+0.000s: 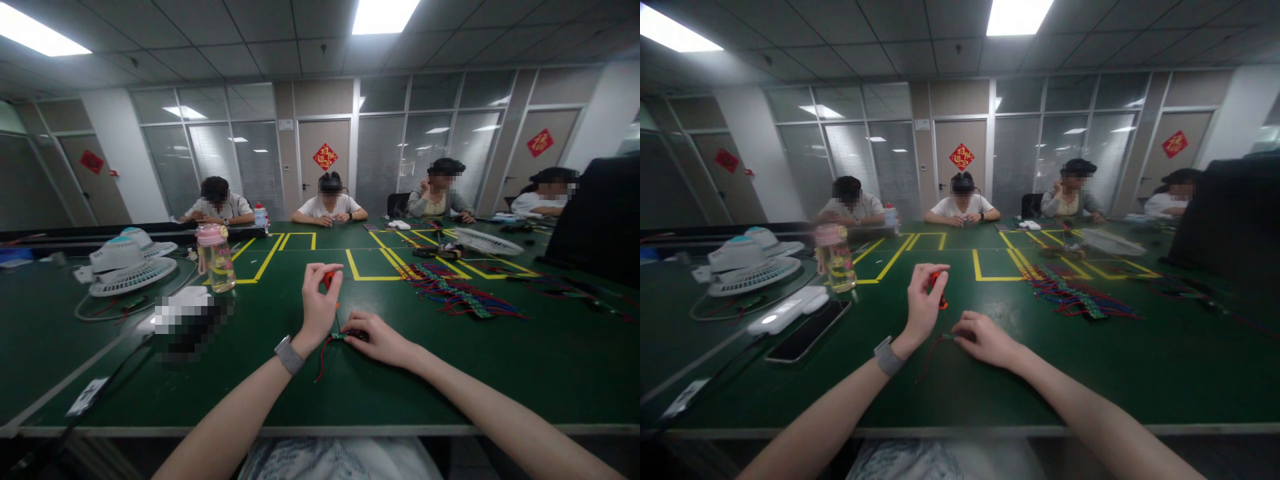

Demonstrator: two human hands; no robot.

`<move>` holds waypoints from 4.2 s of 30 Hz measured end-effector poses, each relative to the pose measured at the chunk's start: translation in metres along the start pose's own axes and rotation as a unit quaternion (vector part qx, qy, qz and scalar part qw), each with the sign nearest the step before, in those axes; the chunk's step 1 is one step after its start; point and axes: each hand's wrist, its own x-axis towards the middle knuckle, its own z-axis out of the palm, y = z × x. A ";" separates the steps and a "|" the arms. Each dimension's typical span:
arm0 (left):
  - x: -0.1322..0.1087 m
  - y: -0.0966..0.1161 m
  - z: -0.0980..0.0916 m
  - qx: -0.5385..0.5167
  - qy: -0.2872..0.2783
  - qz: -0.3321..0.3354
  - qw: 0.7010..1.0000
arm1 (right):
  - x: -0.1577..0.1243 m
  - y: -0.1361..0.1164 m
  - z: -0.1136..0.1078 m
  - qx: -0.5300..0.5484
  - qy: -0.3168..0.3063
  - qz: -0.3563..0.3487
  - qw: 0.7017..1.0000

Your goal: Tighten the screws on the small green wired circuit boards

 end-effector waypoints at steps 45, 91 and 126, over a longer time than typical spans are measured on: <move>0.001 0.001 -0.001 0.015 -0.010 0.001 1.000 | 0.000 -0.002 0.000 0.001 0.006 0.002 1.000; -0.001 0.000 0.000 -0.044 -0.039 -0.009 0.998 | -0.001 -0.002 -0.001 -0.006 -0.004 0.011 1.000; 0.001 0.004 -0.002 0.016 -0.048 0.052 0.997 | 0.000 -0.001 -0.001 -0.003 0.001 -0.002 1.000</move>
